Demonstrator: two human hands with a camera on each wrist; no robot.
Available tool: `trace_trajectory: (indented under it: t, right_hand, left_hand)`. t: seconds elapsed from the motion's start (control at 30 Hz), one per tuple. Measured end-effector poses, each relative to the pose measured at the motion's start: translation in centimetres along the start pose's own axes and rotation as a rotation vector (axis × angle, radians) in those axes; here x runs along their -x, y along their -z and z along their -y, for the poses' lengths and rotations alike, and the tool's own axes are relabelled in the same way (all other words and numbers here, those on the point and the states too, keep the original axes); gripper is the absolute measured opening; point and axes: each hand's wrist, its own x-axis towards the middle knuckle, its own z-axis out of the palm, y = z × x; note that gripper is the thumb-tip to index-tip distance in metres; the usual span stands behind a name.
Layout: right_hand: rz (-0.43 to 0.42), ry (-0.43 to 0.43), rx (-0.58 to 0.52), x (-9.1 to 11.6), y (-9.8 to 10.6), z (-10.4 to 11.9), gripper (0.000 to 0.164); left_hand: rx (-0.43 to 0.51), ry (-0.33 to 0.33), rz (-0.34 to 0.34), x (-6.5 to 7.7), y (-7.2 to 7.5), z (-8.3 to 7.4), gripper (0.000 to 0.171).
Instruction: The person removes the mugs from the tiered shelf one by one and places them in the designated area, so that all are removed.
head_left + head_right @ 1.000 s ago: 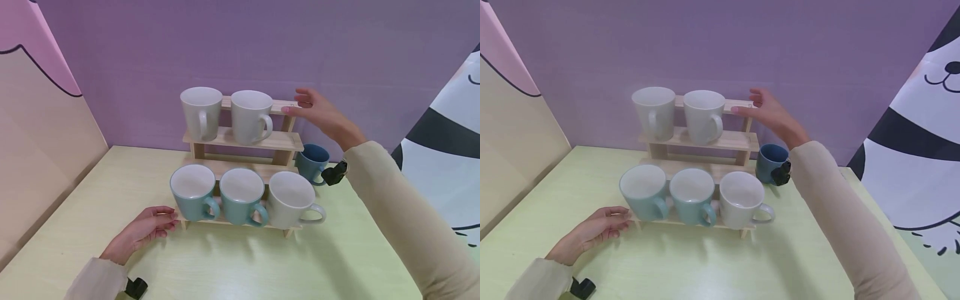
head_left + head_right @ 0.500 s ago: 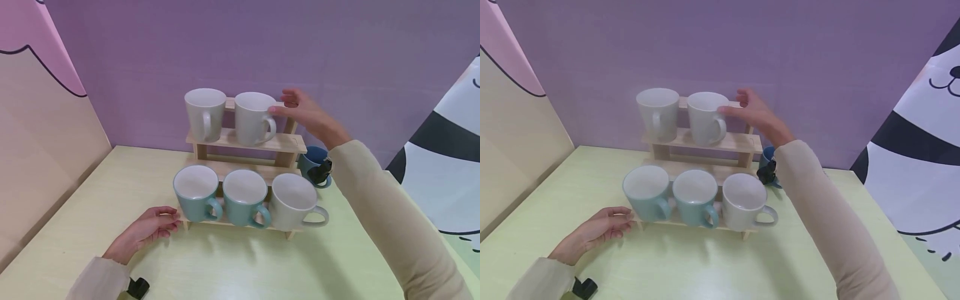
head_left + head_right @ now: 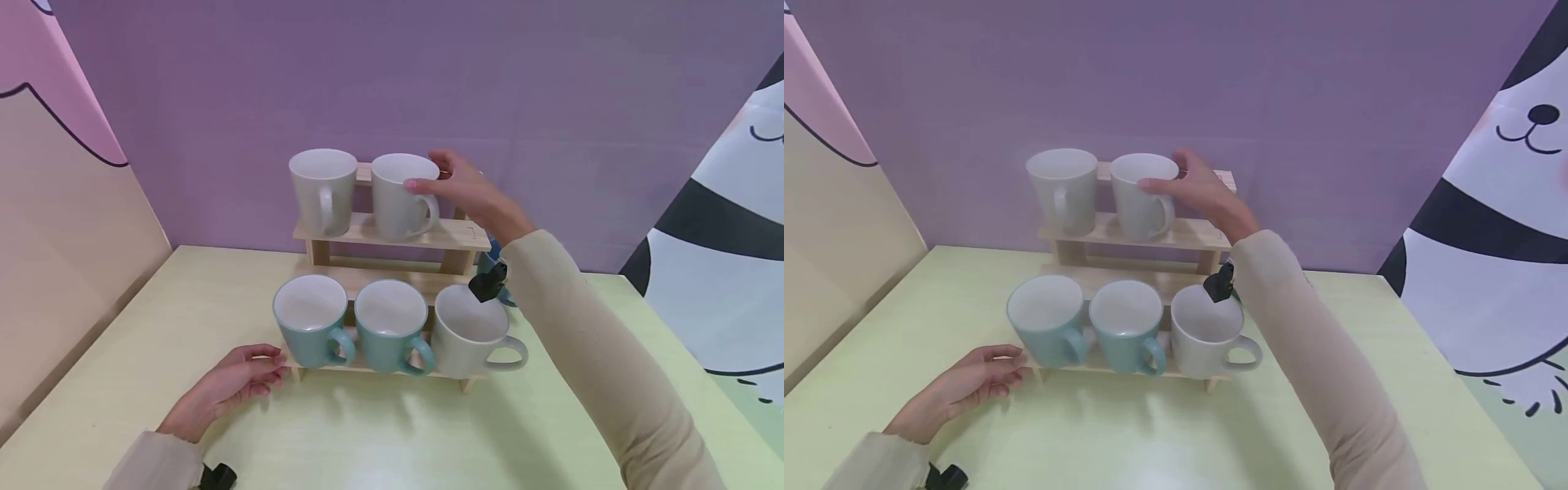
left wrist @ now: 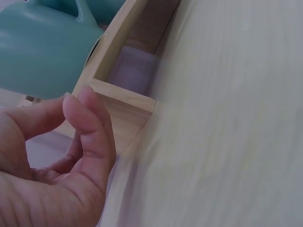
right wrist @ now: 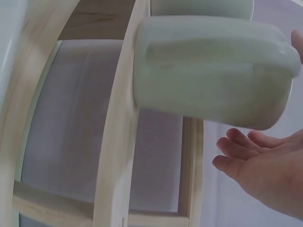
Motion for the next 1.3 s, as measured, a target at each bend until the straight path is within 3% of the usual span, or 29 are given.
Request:
trace_trajectory:
  t: [0.2,0.73,1.3]
  right_hand:
    - [0.005,0.025,-0.05,-0.2,-0.5,-0.1,0.075]
    - [-0.005,0.029,-0.136,-0.8,-1.0,-0.2,0.076]
    - [-0.12,0.024,-0.119,-0.2,-0.5,-0.2,0.067]
  left_hand:
    - [-0.005,0.011,-0.01,-0.1,-0.2,-0.2,0.013]
    - [-0.005,-0.001,-0.001,-0.2,-0.2,-0.3,0.01]
    - [-0.001,-0.02,0.016,0.1,-0.2,-0.3,0.007]
